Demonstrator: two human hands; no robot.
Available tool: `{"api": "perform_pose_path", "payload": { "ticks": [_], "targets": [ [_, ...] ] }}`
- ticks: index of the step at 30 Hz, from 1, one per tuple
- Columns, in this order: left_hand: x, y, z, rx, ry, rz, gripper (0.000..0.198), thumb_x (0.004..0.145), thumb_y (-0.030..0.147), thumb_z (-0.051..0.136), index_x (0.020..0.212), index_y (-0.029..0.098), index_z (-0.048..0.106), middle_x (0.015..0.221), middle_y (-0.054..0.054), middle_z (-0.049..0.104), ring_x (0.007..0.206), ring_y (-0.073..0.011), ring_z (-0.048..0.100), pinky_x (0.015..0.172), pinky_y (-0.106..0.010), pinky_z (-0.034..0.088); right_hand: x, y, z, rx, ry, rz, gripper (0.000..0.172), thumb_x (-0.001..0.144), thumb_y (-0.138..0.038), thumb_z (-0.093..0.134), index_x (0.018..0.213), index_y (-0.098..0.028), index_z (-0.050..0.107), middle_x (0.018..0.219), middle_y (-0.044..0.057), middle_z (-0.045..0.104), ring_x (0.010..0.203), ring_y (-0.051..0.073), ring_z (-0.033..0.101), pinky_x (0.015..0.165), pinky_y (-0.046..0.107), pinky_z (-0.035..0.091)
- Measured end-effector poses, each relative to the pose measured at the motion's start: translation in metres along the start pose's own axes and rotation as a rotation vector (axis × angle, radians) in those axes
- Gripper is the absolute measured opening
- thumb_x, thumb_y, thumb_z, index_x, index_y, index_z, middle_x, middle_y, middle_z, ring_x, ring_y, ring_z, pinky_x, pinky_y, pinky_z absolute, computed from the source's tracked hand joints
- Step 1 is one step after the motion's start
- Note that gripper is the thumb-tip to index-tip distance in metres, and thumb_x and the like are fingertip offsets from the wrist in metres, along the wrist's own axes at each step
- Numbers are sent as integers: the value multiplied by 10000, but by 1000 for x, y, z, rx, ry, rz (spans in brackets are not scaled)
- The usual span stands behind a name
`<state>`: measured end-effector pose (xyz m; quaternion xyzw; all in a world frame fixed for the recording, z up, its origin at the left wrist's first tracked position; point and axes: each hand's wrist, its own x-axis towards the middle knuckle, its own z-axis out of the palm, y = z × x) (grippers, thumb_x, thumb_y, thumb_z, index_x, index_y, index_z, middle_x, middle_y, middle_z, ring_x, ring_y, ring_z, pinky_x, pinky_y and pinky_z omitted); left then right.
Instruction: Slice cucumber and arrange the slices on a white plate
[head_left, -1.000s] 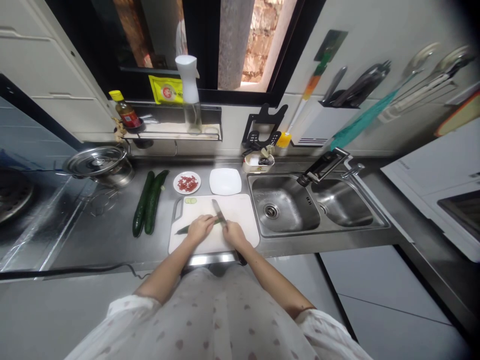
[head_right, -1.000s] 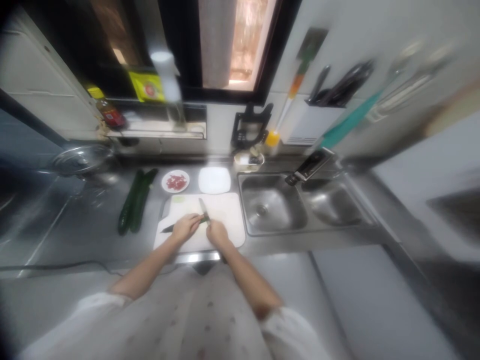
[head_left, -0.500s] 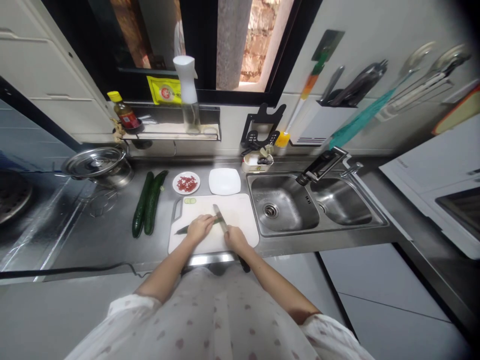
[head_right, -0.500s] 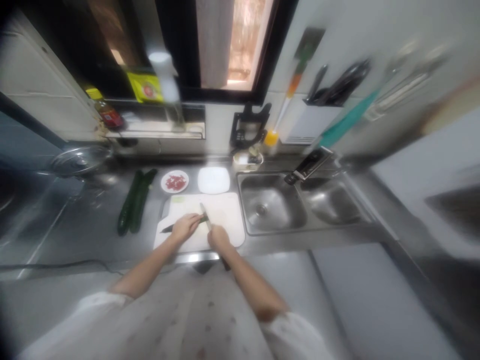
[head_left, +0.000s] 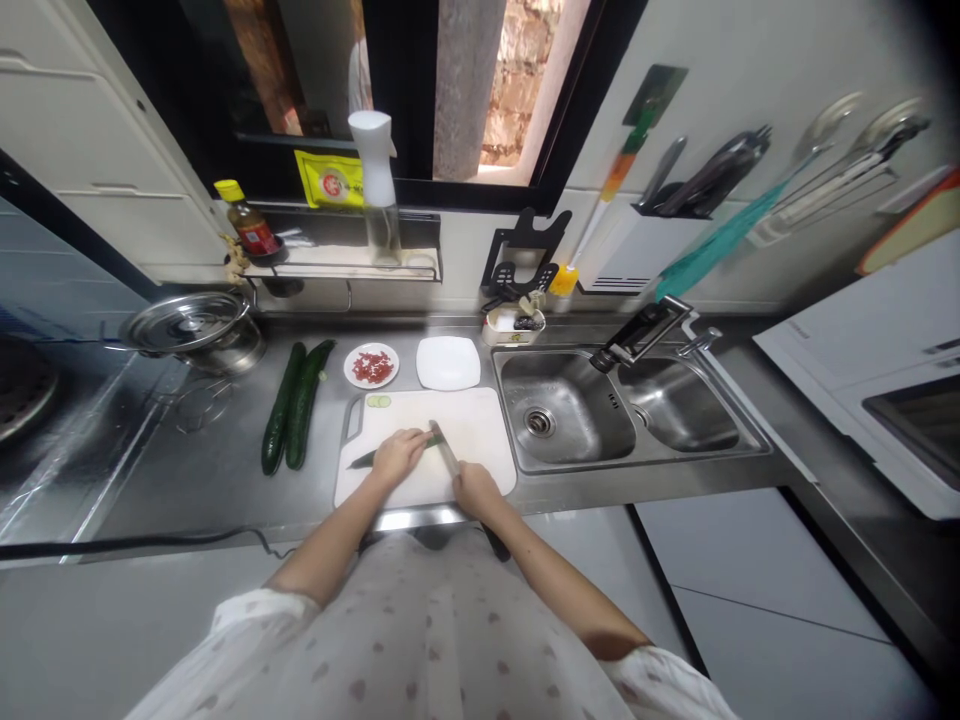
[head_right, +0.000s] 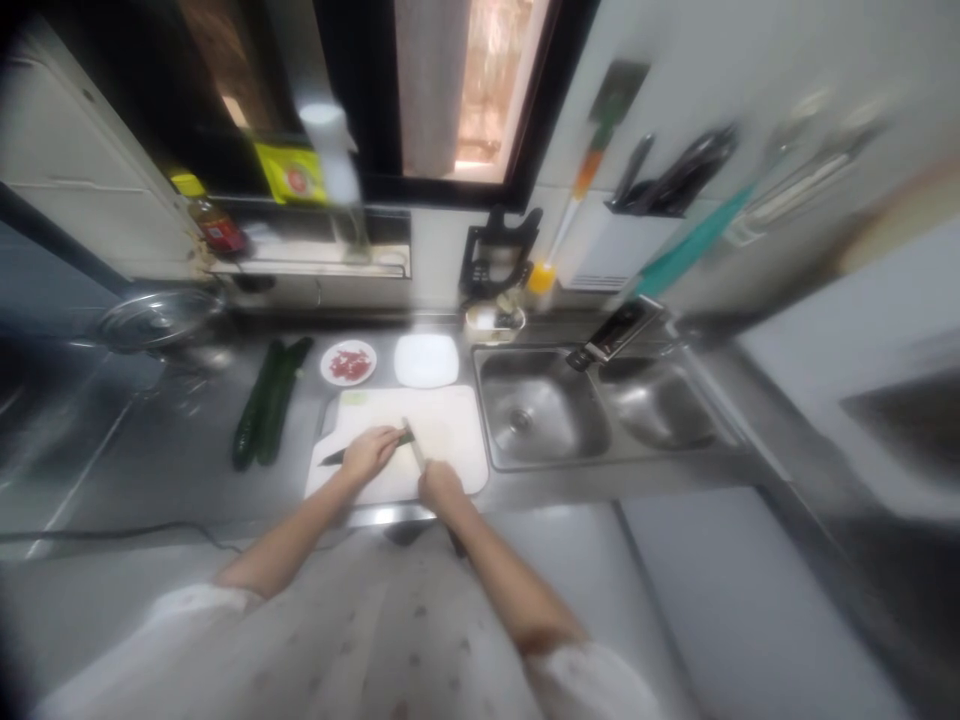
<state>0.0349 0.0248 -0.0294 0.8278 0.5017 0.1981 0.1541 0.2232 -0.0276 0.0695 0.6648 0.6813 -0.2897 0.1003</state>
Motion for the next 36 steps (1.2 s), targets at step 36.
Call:
{"api": "perform_pose_path", "payload": {
  "ticks": [36],
  "targets": [
    [0, 1, -1, 0, -13, -20, 332, 944, 254, 476, 1236, 296, 630, 1095, -29, 669, 970, -166, 577, 835, -273, 473, 8, -6, 1, -31, 1, 0, 310, 908, -124, 400, 1117, -93, 627, 1088, 186, 666, 1015, 236, 641, 797, 281, 455]
  ]
}}
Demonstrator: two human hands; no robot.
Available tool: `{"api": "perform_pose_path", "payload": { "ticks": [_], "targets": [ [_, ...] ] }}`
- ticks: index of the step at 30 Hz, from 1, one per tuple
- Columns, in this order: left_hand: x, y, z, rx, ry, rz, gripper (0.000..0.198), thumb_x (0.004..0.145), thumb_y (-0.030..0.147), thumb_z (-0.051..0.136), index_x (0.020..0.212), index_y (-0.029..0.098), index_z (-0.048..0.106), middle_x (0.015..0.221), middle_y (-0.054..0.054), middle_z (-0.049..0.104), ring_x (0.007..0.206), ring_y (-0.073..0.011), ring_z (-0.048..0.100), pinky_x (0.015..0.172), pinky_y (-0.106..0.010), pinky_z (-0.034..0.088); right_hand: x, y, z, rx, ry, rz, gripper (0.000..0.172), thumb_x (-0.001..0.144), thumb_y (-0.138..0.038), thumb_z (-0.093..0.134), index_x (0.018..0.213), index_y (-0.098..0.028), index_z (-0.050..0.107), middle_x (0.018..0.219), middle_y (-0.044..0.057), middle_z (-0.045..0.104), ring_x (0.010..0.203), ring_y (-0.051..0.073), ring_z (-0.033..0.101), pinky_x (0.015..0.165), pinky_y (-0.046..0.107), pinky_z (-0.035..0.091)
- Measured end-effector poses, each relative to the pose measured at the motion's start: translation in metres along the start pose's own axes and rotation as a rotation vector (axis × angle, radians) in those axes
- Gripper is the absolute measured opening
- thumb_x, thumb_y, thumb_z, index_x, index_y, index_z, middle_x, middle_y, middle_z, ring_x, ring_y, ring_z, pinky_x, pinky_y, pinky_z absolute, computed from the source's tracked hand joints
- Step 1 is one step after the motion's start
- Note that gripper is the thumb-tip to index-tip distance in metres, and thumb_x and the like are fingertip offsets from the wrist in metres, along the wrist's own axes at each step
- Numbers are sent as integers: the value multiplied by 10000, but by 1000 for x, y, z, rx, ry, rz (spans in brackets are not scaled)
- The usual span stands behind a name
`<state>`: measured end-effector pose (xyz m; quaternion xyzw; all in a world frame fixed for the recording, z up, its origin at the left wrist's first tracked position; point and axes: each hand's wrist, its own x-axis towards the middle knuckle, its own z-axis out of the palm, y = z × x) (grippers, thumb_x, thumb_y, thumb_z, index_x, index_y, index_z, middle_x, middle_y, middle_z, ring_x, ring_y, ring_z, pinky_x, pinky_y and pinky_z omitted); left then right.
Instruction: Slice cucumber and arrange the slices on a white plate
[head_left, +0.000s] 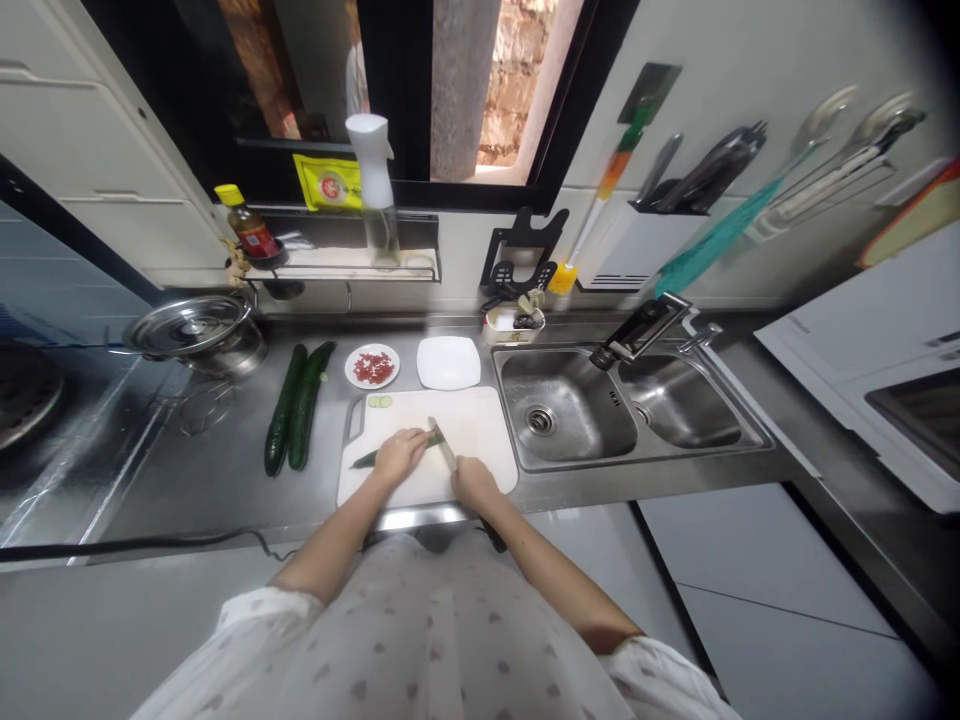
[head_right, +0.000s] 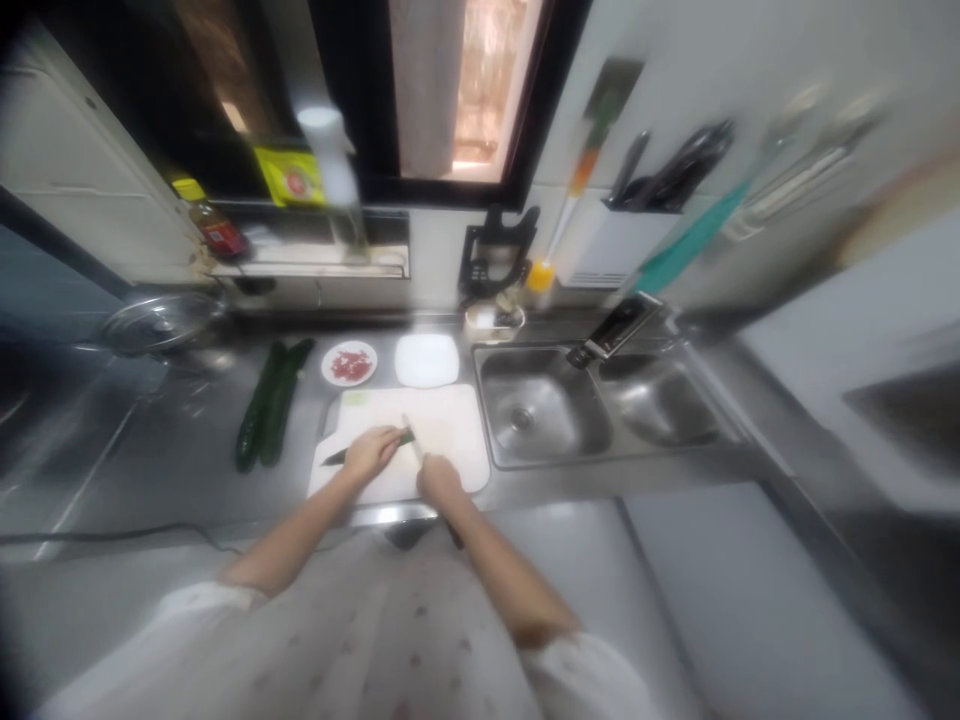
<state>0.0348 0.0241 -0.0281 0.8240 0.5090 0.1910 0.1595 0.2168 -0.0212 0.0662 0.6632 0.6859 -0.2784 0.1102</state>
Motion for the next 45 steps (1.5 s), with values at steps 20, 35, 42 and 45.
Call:
{"api": "perform_pose_path", "payload": {
  "ticks": [20, 35, 42, 45],
  "targets": [
    [1, -2, 2, 2, -3, 0, 306, 944, 265, 483, 1197, 286, 653, 1113, -29, 673, 982, -170, 582, 842, -274, 473, 30, -10, -3, 38, 44, -27, 321, 903, -126, 420, 1132, -95, 643, 1099, 184, 674, 1054, 231, 632, 856, 275, 448],
    [1, -1, 1, -16, -10, 1, 312, 953, 267, 465, 1207, 282, 645, 1106, -26, 674, 981, -166, 584, 854, -274, 468, 10, 0, 3, 32, 22, -16, 301, 897, -123, 427, 1112, -92, 634, 1068, 175, 681, 1012, 223, 644, 806, 261, 454],
    [1, 0, 0, -6, -21, -6, 319, 955, 272, 456, 1216, 286, 638, 1110, -22, 673, 990, -171, 580, 859, -276, 464, 14, -2, 2, 14, 23, -22, 302, 903, -126, 423, 1117, -88, 631, 1085, 176, 673, 1027, 227, 638, 811, 259, 454],
    [1, 0, 0, -3, -29, -8, 317, 948, 269, 466, 1213, 284, 640, 1117, -28, 670, 991, -174, 578, 860, -278, 465, 20, -6, 1, 7, 30, -31, 305, 905, -128, 424, 1127, -89, 630, 1105, 176, 666, 1040, 227, 632, 825, 263, 453]
  ]
}}
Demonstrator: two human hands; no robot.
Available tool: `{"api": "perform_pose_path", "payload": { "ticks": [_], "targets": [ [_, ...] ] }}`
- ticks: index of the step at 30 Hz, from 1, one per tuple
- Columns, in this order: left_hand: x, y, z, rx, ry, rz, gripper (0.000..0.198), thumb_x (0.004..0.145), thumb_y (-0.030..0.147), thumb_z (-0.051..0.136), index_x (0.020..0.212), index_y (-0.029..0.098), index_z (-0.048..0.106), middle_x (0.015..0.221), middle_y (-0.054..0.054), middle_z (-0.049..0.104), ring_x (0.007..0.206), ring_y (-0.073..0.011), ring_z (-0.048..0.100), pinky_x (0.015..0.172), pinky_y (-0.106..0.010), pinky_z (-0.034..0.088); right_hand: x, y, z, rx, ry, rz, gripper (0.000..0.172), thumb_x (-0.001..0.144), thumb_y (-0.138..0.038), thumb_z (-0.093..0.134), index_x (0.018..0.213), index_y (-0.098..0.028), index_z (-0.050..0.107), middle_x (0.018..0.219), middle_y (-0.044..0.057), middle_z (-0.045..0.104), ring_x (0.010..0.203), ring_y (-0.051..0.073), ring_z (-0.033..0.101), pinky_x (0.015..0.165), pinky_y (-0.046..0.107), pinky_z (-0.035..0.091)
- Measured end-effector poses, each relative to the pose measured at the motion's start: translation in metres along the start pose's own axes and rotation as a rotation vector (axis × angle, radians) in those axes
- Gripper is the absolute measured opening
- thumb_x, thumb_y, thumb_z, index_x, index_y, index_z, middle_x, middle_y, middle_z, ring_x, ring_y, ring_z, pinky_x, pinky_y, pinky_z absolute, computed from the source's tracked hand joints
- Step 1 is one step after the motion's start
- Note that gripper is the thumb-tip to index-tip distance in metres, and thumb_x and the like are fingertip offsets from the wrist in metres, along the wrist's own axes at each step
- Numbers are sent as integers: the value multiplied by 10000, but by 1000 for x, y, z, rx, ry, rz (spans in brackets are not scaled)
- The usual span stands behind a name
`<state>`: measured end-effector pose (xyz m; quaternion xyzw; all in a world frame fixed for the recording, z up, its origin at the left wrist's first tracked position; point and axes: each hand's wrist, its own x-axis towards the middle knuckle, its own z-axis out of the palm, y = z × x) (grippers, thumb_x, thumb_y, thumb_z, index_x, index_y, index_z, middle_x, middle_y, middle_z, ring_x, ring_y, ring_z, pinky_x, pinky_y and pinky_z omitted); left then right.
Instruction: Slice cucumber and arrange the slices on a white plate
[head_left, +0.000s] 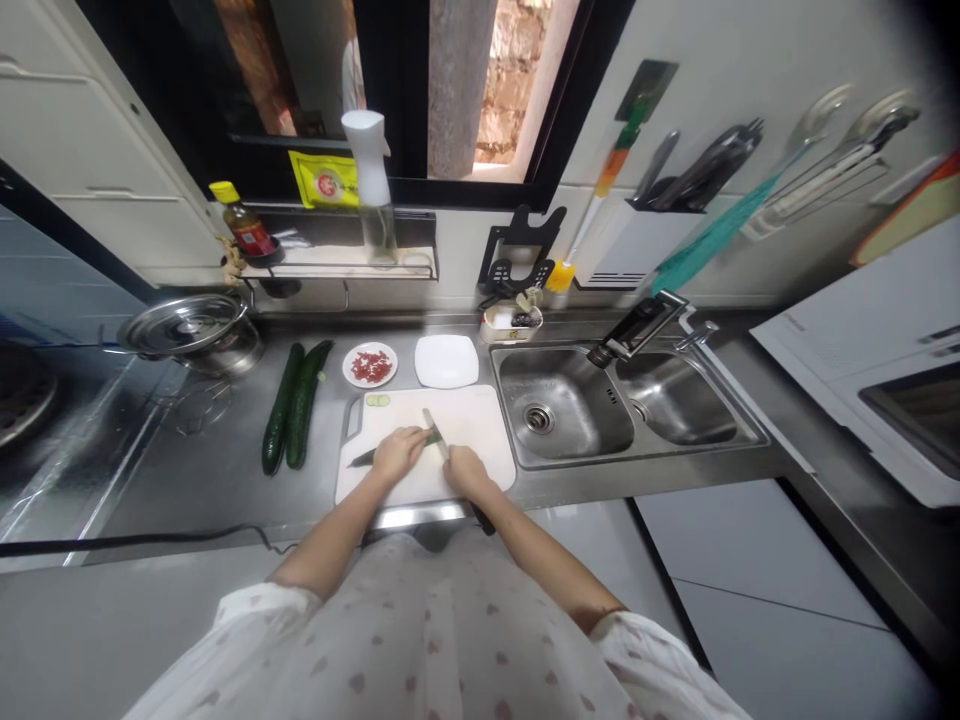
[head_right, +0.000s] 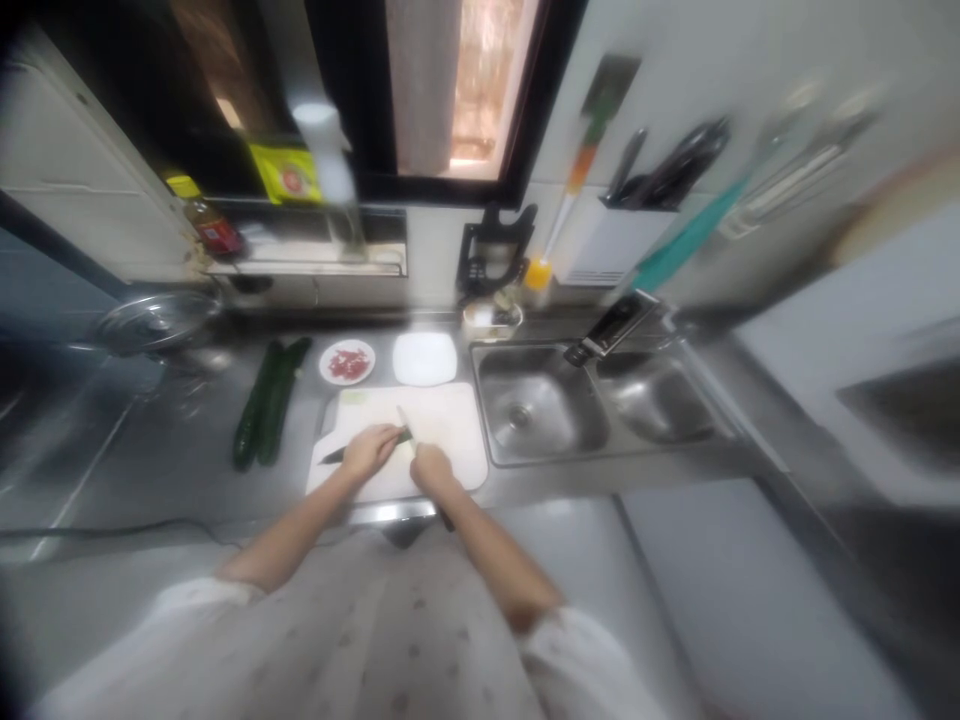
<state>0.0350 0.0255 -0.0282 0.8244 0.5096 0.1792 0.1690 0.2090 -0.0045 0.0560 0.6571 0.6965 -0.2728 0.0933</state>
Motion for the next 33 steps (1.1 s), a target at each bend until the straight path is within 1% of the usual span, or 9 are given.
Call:
{"api": "perform_pose_path", "payload": {
  "ticks": [7, 11, 15, 19, 24, 28, 33],
  "targets": [
    [0, 0, 0, 4, 7, -5, 313, 945, 259, 474, 1208, 280, 643, 1136, -28, 667, 998, -175, 575, 858, -279, 467, 17, -5, 2, 7, 24, -11, 323, 903, -137, 436, 1154, -87, 632, 1090, 178, 678, 1067, 226, 625, 859, 262, 448],
    [-1, 1, 0, 2, 13, -4, 310, 945, 259, 477, 1206, 284, 643, 1141, -24, 666, 998, -171, 575, 858, -276, 463, 21, -7, 3, 18, 31, -2, 326, 904, -141, 440, 1163, -88, 631, 1088, 177, 681, 1067, 223, 627, 858, 258, 448],
    [-1, 1, -1, 1, 12, -4, 309, 946, 259, 475, 1202, 285, 645, 1133, -25, 668, 996, -170, 576, 855, -273, 463, 14, -5, 4, 20, 26, 3, 325, 902, -137, 432, 1153, -95, 633, 1092, 174, 679, 1057, 225, 630, 842, 261, 451],
    [0, -1, 0, -13, 9, -6, 311, 940, 264, 485, 1204, 296, 645, 1116, -22, 670, 981, -170, 580, 836, -270, 471, -3, 2, 7, 3, 1, 24, 311, 896, -120, 421, 1115, -104, 640, 1086, 169, 676, 1028, 221, 640, 815, 263, 456],
    [0, -2, 2, -31, 19, -2, 323, 942, 260, 478, 1220, 301, 637, 1108, -21, 672, 993, -166, 582, 852, -271, 473, -19, 9, 12, 1, -16, 39, 301, 904, -143, 418, 1114, -105, 630, 1070, 171, 674, 1024, 224, 636, 809, 270, 455],
    [0, -2, 2, -30, 18, -6, 327, 939, 255, 480, 1221, 298, 639, 1112, -26, 670, 993, -166, 581, 858, -271, 475, -17, 8, 13, -6, -10, 38, 302, 906, -135, 412, 1116, -104, 627, 1084, 171, 667, 1029, 223, 631, 817, 272, 451],
    [0, -1, 0, -20, 4, -5, 328, 940, 261, 474, 1222, 293, 638, 1115, -27, 671, 996, -168, 581, 857, -274, 477, -1, 1, 11, 5, 14, 17, 313, 902, -115, 413, 1130, -98, 627, 1080, 173, 672, 1043, 220, 629, 841, 270, 446]
  ]
}}
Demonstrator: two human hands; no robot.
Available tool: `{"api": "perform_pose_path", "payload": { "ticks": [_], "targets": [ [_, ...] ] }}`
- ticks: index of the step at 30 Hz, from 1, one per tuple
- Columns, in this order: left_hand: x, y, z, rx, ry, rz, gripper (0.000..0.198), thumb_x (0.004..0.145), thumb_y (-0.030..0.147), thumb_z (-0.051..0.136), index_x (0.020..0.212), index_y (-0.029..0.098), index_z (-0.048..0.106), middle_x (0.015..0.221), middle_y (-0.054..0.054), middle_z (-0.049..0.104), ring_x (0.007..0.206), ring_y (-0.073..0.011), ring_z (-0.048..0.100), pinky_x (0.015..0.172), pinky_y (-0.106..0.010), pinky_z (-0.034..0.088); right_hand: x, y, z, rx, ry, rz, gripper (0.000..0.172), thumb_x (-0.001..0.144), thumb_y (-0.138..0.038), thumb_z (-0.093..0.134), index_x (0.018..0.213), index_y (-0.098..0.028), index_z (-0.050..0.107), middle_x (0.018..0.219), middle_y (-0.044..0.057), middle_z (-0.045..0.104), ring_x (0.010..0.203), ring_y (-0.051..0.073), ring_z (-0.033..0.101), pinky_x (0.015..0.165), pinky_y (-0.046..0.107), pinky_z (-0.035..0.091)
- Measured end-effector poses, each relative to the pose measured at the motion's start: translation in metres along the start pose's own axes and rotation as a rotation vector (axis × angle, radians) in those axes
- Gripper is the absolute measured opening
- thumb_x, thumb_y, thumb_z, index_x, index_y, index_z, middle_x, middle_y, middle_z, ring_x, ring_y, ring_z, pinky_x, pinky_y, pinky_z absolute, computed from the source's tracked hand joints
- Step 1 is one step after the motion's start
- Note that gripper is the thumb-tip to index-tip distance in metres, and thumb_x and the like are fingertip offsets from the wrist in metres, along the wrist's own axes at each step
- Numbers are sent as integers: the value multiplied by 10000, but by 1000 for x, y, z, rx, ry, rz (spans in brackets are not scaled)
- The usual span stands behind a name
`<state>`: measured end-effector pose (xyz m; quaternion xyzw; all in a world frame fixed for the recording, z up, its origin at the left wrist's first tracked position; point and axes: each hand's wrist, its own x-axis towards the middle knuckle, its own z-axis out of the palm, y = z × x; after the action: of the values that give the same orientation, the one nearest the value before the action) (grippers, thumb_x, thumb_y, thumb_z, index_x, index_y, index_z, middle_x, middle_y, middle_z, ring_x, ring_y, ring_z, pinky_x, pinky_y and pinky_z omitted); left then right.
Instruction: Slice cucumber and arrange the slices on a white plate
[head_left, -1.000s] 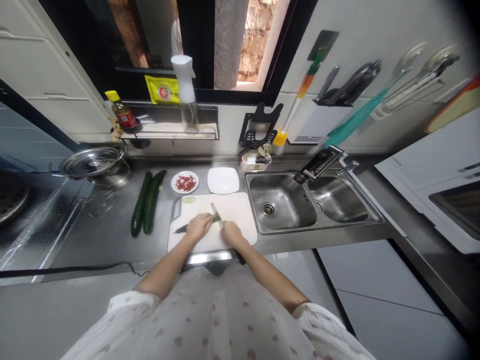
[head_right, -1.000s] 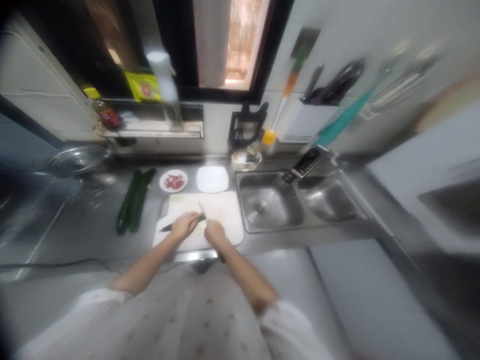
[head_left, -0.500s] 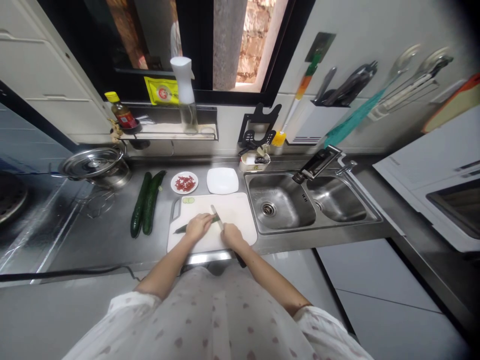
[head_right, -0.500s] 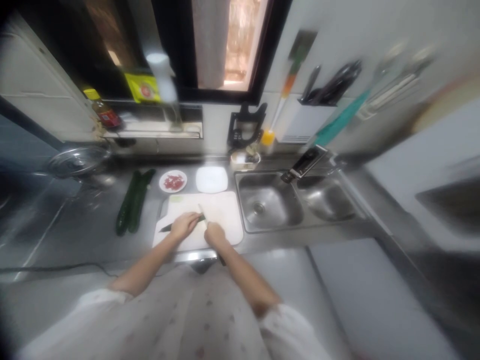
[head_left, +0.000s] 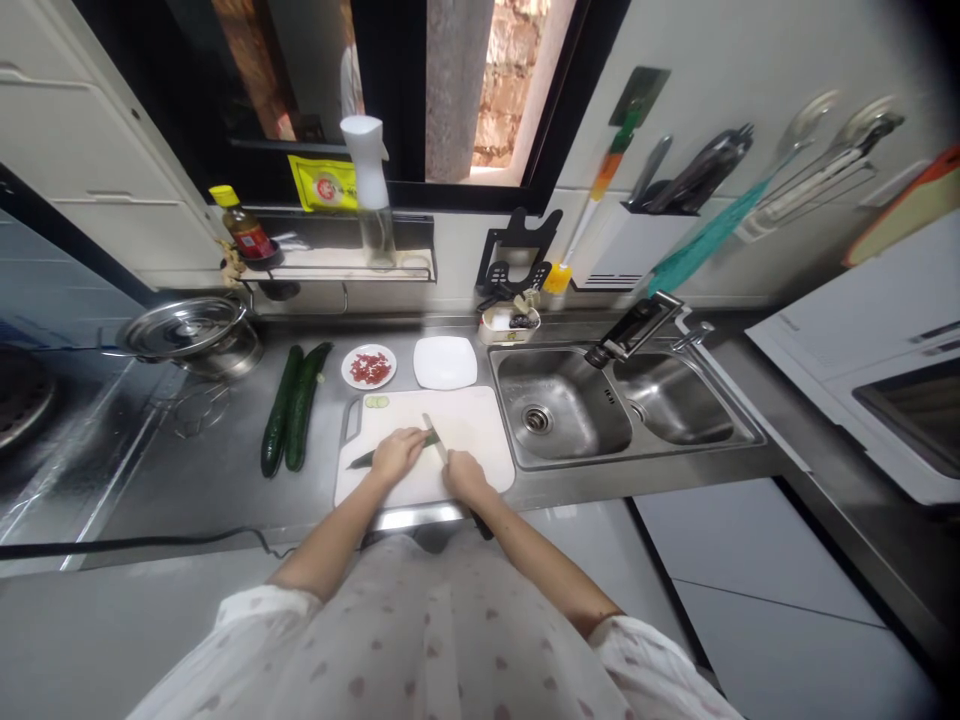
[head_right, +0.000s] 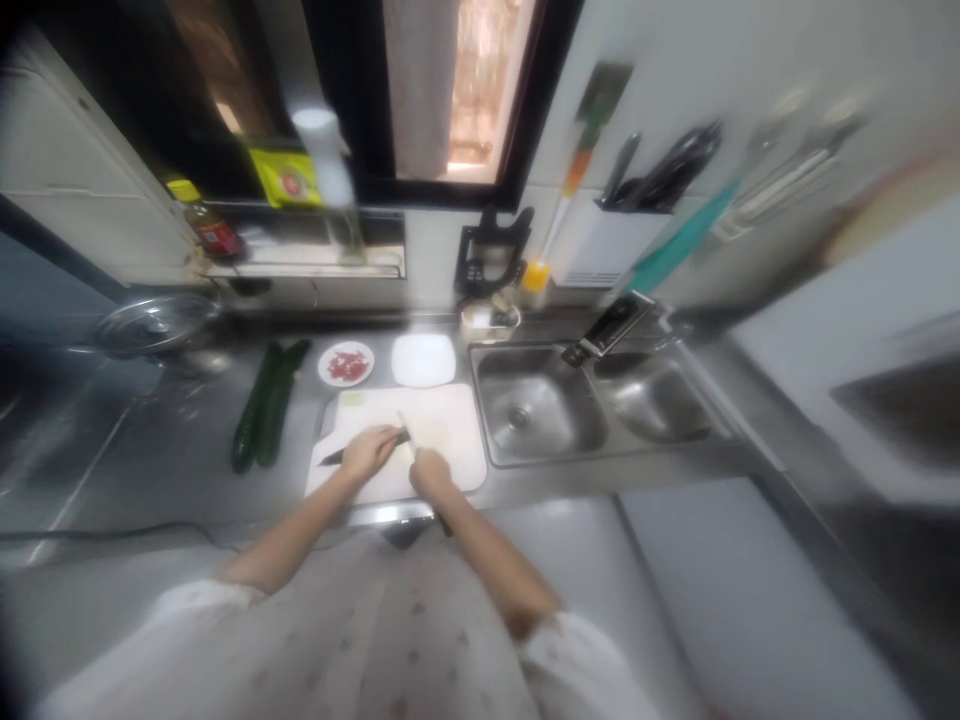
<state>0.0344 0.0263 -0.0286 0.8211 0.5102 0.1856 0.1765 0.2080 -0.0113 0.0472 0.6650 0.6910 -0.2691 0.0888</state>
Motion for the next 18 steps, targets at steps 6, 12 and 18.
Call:
{"api": "perform_pose_path", "payload": {
  "ticks": [6, 12, 18],
  "targets": [
    [0, 1, -1, 6, -6, -5, 323, 945, 266, 466, 1213, 284, 645, 1132, -30, 672, 1000, -172, 582, 866, -279, 475, 21, -8, -2, 5, 13, -12, 323, 908, -141, 430, 1156, -85, 629, 1082, 183, 677, 1074, 232, 622, 857, 269, 448],
    [0, 2, -1, 4, 0, -15, 314, 944, 269, 477, 1203, 283, 652, 1133, -31, 672, 1007, -169, 581, 872, -275, 472, 24, -11, -4, 18, 9, -4, 322, 912, -131, 430, 1161, -85, 629, 1095, 180, 677, 1077, 224, 622, 858, 259, 445],
    [1, 2, -3, 1, -2, -9, 312, 951, 278, 469, 1204, 282, 650, 1108, -31, 676, 993, -166, 587, 863, -271, 471, 7, -5, -3, 5, -37, 28, 332, 898, -91, 401, 1136, -103, 633, 1100, 168, 674, 1045, 216, 636, 823, 262, 454]
  ]
}}
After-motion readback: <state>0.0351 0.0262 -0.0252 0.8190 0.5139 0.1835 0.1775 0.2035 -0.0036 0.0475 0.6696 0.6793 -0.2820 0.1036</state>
